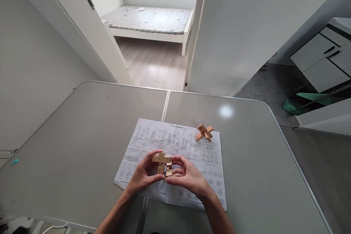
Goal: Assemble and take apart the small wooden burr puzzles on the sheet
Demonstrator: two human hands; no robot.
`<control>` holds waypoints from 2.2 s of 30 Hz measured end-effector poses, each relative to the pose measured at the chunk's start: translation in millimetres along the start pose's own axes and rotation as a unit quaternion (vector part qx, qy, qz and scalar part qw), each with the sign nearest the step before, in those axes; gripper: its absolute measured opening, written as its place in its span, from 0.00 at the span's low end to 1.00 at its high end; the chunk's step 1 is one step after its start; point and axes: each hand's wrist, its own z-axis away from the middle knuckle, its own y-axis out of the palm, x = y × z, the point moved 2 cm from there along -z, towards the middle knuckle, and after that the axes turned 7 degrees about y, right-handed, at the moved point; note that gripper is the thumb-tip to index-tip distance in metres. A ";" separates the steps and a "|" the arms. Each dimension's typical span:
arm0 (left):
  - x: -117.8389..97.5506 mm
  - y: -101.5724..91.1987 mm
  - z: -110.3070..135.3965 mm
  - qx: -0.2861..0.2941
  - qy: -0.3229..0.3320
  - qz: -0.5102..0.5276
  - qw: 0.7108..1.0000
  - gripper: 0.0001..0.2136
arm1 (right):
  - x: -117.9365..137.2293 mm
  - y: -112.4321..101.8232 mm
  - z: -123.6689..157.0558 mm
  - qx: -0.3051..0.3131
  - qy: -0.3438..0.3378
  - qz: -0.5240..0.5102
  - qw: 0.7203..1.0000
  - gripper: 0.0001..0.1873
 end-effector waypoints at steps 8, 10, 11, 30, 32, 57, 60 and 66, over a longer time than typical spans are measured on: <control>-0.9 0.9 0.7 0.024 0.021 -0.069 0.997 0.34 | 2.7 -2.6 1.1 0.013 0.013 0.046 0.999 0.32; -0.6 0.7 1.1 0.026 0.030 -0.100 0.994 0.33 | 3.3 -1.1 1.4 0.022 0.007 0.048 0.999 0.32; -0.8 0.8 1.2 0.026 0.034 -0.115 0.992 0.33 | 3.1 -0.5 1.5 0.025 0.006 0.048 0.999 0.32; -11.1 9.3 -1.2 0.051 0.128 -0.221 0.965 0.32 | -1.9 0.8 -1.5 -0.016 -0.003 0.045 0.999 0.32; -9.9 10.3 -0.8 0.056 0.117 -0.216 0.968 0.31 | -1.6 3.1 -1.0 -0.024 -0.003 0.044 0.999 0.32; -10.2 -6.1 1.2 0.068 -0.001 -0.051 0.996 0.35 | -4.5 21.8 -2.8 -0.095 -0.156 0.305 0.935 0.26; -9.8 -6.0 2.4 0.056 -0.001 -0.049 0.997 0.33 | -11.8 27.3 -6.7 -0.093 -0.120 0.233 0.961 0.29; -9.5 -4.3 1.4 0.053 0.023 -0.069 0.996 0.35 | -20.2 33.7 -5.7 -0.094 -0.101 0.156 0.978 0.33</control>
